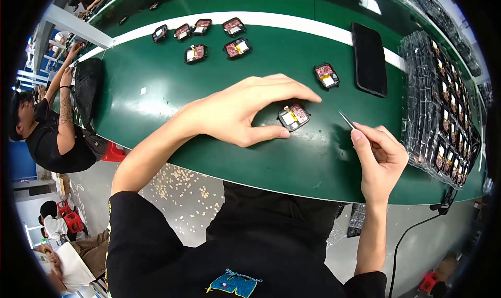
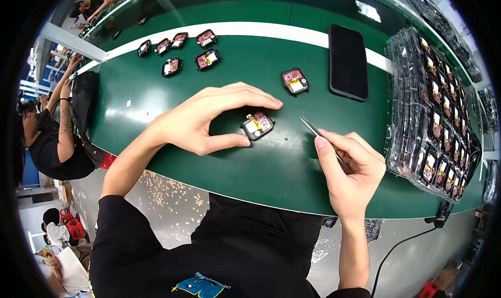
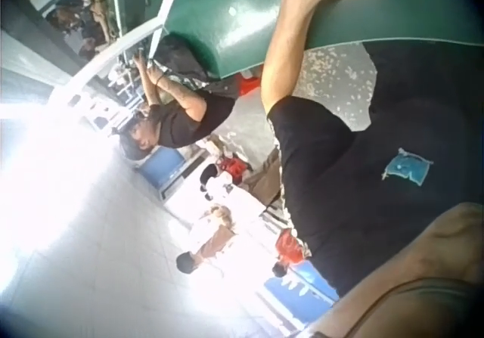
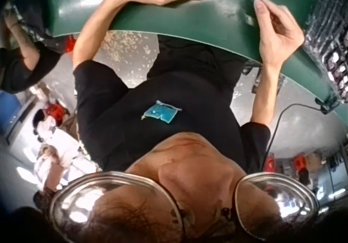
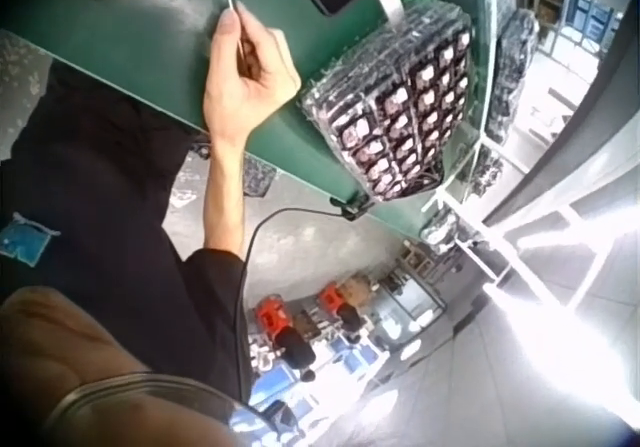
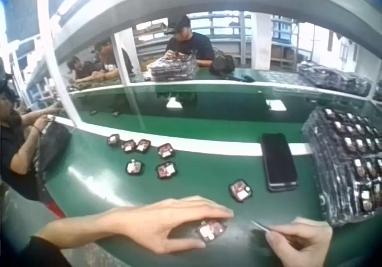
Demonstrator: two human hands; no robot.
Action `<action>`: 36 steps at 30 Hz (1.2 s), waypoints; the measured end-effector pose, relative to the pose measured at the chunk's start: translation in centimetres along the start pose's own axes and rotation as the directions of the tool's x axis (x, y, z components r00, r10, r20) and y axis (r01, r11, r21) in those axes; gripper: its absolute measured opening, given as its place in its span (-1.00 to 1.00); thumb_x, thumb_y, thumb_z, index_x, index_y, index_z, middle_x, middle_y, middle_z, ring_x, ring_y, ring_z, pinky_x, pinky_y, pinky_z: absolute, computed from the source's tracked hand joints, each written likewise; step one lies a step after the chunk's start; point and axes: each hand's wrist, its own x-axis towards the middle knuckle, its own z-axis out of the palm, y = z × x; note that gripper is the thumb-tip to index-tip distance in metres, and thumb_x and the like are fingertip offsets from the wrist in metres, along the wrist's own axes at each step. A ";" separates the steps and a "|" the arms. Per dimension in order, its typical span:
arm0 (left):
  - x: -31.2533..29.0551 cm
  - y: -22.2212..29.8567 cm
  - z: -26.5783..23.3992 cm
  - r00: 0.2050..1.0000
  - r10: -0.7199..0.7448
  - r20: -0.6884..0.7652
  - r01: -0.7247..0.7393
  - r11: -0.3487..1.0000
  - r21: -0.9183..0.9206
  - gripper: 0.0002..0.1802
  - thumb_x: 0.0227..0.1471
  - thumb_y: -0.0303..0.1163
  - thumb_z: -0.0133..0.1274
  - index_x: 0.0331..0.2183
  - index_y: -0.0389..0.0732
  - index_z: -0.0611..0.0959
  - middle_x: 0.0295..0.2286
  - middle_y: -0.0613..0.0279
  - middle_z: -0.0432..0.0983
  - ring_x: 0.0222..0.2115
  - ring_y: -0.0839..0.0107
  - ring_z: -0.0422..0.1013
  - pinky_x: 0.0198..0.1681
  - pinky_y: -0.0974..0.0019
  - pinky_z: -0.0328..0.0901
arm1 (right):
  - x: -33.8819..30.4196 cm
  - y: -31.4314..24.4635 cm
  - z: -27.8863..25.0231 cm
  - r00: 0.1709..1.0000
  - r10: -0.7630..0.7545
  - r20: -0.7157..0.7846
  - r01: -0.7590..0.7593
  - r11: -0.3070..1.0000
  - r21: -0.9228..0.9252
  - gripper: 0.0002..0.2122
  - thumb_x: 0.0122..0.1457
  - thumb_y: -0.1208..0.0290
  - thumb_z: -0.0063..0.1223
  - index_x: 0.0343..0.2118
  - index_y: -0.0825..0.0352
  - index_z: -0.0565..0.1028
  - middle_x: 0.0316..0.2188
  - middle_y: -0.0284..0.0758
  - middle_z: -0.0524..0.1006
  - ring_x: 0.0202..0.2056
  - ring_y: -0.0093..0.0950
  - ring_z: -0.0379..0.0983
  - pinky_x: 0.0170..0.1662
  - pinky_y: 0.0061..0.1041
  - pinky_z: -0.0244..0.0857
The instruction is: Manipulating and assembling internal components of smartwatches using a fine probe or tweezers on a production line.
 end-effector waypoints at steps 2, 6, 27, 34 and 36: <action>-0.2 0.5 0.3 0.994 0.044 -0.102 -0.019 0.972 0.233 -0.28 -0.07 -0.35 0.52 0.14 -0.28 0.67 0.02 0.07 0.64 0.01 0.04 0.55 0.09 0.06 0.43 | -0.1 0.1 0.1 1.000 0.006 -0.006 -0.006 1.000 -0.010 -0.87 0.24 0.71 0.37 -0.15 0.50 0.76 -0.50 -0.52 0.50 -0.52 -0.85 0.27 -0.49 -0.75 0.01; -0.6 0.7 0.9 0.990 -0.018 -0.142 0.080 0.892 0.444 -0.32 -0.16 -0.26 0.61 0.02 -0.26 0.74 -0.16 0.23 0.61 -0.15 0.19 0.53 -0.07 0.15 0.38 | -0.2 -0.2 -0.1 1.000 0.025 -0.003 -0.025 1.000 -0.011 -0.87 0.25 0.70 0.37 -0.16 0.50 0.76 -0.51 -0.51 0.51 -0.52 -0.84 0.31 -0.48 -0.76 0.05; 0.2 -0.2 1.9 0.995 -0.100 -0.023 0.103 0.973 0.207 -0.34 -0.23 -0.18 0.61 -0.05 -0.25 0.83 -0.31 0.23 0.71 -0.28 0.32 0.55 -0.16 0.28 0.24 | 0.4 -1.0 2.0 0.969 0.029 0.246 0.014 0.985 -0.170 -0.90 0.17 0.74 0.36 -0.25 0.52 0.75 -0.56 -0.46 0.51 -0.57 -0.78 0.31 -0.50 -0.71 0.04; 0.2 -0.6 1.7 0.998 -0.058 -0.013 0.060 0.975 0.213 -0.29 -0.24 -0.15 0.61 -0.02 -0.25 0.82 -0.33 0.25 0.69 -0.33 0.34 0.52 -0.21 0.31 0.24 | 0.4 -0.9 2.0 0.972 0.010 0.234 0.037 0.980 -0.196 -0.89 0.17 0.74 0.35 -0.25 0.52 0.75 -0.54 -0.45 0.53 -0.56 -0.78 0.32 -0.50 -0.71 0.05; 0.2 -0.2 2.0 0.996 -0.083 -0.040 0.089 0.979 0.185 -0.30 -0.25 -0.15 0.62 -0.03 -0.24 0.81 -0.35 0.26 0.67 -0.36 0.38 0.47 -0.24 0.33 0.22 | 0.3 -1.1 2.0 0.970 -0.002 0.241 0.054 0.976 -0.210 -0.88 0.15 0.74 0.37 -0.25 0.51 0.75 -0.55 -0.44 0.53 -0.57 -0.77 0.32 -0.49 -0.70 0.06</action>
